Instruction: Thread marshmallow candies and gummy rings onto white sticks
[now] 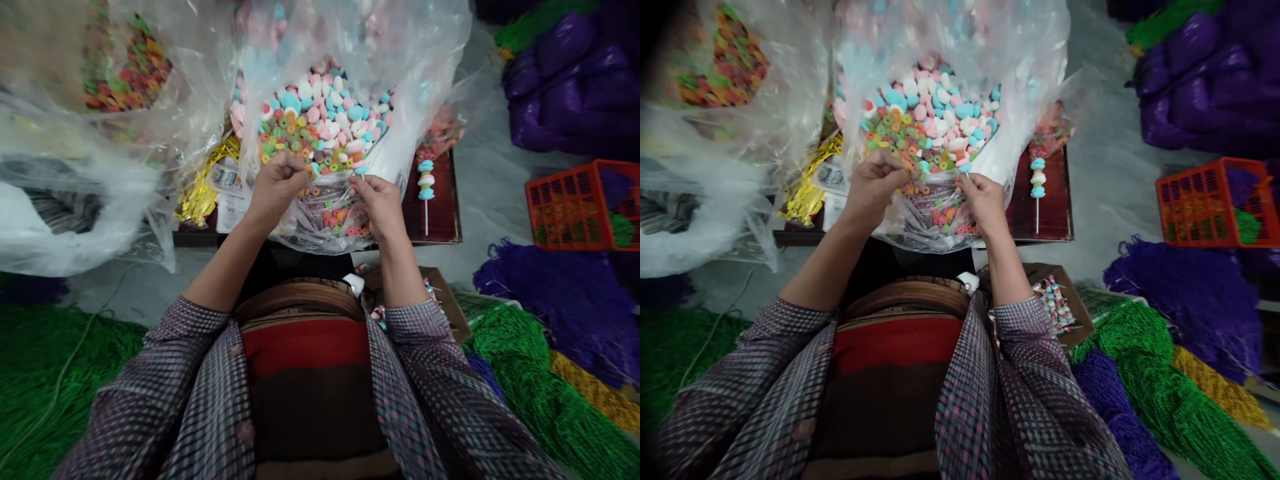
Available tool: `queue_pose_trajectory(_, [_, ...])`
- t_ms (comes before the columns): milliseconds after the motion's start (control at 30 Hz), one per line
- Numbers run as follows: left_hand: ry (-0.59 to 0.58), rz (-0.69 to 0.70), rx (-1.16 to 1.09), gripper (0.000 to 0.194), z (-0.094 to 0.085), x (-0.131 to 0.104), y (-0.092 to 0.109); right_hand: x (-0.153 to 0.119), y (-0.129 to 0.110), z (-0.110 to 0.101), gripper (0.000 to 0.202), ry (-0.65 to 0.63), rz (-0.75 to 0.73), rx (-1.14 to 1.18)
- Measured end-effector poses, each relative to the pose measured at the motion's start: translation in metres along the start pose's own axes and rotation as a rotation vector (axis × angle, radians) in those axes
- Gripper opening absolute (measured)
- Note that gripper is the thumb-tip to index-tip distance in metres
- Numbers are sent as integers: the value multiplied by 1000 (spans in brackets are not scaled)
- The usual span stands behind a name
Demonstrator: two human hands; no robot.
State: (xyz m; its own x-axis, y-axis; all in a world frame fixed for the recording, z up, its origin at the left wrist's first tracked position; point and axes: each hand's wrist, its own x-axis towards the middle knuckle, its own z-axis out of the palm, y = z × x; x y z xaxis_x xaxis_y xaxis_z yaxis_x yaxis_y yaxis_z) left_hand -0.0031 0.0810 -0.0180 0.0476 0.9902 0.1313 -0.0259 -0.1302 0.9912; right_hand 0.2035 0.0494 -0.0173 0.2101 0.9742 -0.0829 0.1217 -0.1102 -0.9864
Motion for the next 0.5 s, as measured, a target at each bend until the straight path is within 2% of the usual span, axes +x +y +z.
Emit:
queue_pose_trajectory(100, [13, -17, -91, 19, 1, -1, -1, -13, -10, -3, 46, -82, 121, 175])
queue_pose_trajectory(367, [-79, -142, -178, 11, 0, -10, 6, -25, -18, 0, 48, -173, 177, 289])
queue_pose_trajectory(500, [-120, -168, -220, 23, 1, -17, 5, -36, -22, -2, 47, -177, 217, 283])
